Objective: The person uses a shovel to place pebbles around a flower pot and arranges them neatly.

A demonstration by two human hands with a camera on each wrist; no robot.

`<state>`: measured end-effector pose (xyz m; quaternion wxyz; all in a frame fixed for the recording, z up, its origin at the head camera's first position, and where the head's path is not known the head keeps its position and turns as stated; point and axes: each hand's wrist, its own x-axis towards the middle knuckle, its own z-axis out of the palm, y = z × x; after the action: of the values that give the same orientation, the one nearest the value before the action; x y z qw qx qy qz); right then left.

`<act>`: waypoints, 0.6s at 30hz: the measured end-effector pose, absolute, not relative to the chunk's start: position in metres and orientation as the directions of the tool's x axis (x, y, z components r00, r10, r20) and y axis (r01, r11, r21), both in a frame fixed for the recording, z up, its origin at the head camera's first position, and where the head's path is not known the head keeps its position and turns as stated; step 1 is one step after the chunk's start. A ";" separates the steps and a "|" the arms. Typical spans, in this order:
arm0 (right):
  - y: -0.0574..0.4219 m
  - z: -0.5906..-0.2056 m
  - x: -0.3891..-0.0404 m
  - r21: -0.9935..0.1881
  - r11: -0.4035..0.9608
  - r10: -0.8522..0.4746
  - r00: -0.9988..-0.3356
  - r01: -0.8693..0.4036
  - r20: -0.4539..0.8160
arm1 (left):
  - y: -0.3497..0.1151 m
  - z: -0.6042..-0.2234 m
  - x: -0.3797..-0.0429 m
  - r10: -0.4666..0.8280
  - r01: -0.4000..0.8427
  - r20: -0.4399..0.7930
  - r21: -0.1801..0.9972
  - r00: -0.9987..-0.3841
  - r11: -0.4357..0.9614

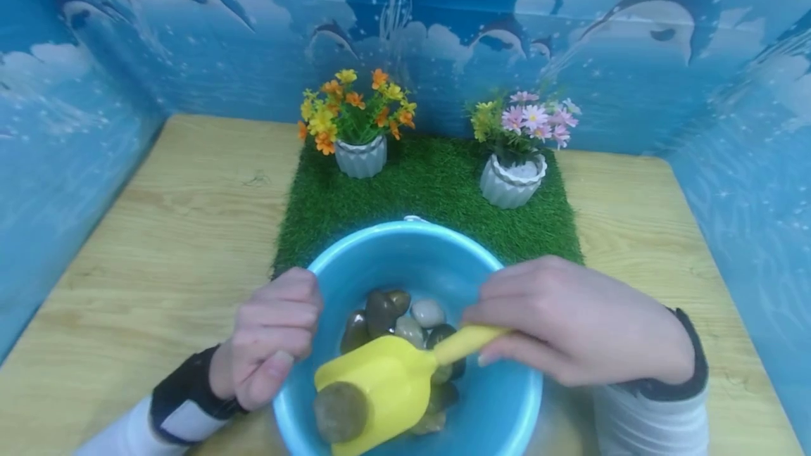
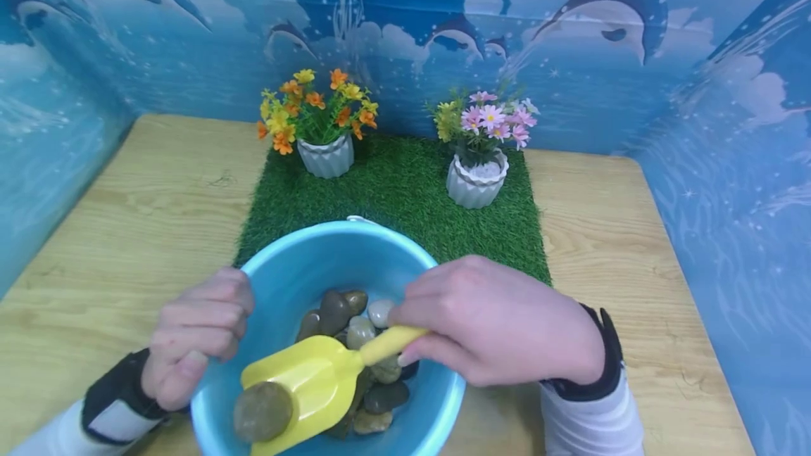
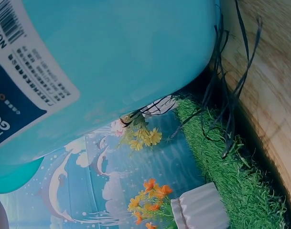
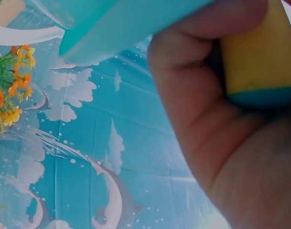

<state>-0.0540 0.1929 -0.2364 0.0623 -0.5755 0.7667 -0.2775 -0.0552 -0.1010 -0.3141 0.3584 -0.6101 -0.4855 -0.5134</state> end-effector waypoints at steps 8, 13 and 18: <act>0.204 -0.225 -0.061 -0.525 0.095 -0.880 -0.318 -0.846 0.353 | -0.099 -0.309 -0.055 0.216 0.961 0.976 0.050 0.010 -0.271; 0.219 -0.226 -0.069 -0.441 0.151 -0.816 -0.363 -0.885 0.450 | -0.100 -0.311 -0.055 0.219 0.960 0.976 0.052 0.010 -0.275; 0.232 -0.230 -0.082 -0.405 0.316 -0.757 -0.486 -0.858 0.437 | -0.101 -0.310 -0.054 0.231 0.960 0.973 0.062 0.003 -0.273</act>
<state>-0.0819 0.2319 -0.2299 -0.0834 -0.5003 0.8070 -0.3025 -0.0544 -0.1011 -0.3104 0.3560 -0.6121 -0.4864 -0.5119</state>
